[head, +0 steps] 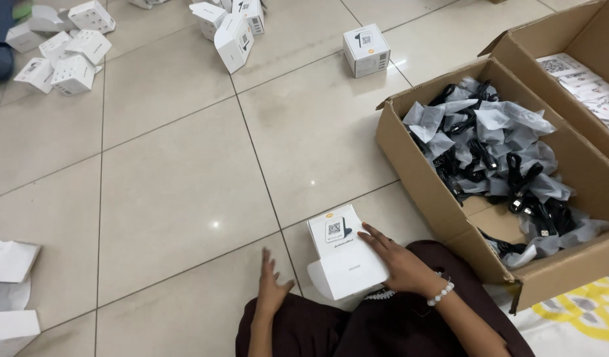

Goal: The person packages smart cameras and cables into product boxes.

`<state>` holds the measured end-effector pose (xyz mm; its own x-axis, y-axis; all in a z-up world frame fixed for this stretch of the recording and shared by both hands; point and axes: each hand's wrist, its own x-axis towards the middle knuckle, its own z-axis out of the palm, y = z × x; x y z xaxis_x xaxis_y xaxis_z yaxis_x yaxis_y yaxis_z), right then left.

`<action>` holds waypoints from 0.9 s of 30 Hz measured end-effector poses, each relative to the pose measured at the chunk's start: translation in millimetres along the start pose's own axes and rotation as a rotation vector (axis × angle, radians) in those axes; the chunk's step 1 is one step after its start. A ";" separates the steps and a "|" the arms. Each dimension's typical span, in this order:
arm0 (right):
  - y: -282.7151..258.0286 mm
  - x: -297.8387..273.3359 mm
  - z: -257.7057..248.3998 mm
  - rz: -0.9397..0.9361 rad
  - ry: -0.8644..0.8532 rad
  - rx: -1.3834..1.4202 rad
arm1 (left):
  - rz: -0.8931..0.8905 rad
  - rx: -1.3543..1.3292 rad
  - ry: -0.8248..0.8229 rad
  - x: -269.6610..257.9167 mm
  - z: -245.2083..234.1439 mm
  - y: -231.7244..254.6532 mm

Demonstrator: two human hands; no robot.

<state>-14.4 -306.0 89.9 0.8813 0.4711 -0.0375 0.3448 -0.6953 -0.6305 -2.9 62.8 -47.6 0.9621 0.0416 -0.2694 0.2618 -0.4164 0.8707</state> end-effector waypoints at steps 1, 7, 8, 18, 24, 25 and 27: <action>-4.5 3.9 -6.1 0.000 0.010 0.001 | 0.008 0.006 -0.002 -17.3 -6.0 43.2; -0.7 16.4 6.2 -0.059 0.068 0.052 | 0.485 0.605 -0.201 -57.2 21.9 108.7; -3.9 17.1 5.6 -0.053 0.054 0.048 | 0.445 0.493 -0.187 -54.1 30.3 102.4; 41.5 15.3 62.2 0.222 -0.207 0.341 | 0.406 0.043 -0.134 -51.4 101.9 30.6; -7.8 20.6 18.5 0.305 0.117 0.467 | -0.142 -0.138 -0.154 -76.7 59.5 152.7; -16.1 22.0 11.9 0.308 0.109 0.471 | -0.151 -0.137 -0.153 -72.9 59.1 142.0; -31.9 30.1 -4.8 0.242 0.244 0.230 | -0.072 -0.097 -0.193 -60.0 56.3 123.8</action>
<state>2.7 -272.3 112.6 0.9883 0.1472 -0.0389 0.0611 -0.6177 -0.7840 -32.4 -42.4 53.2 0.9107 -0.1106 -0.3980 0.3445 -0.3285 0.8794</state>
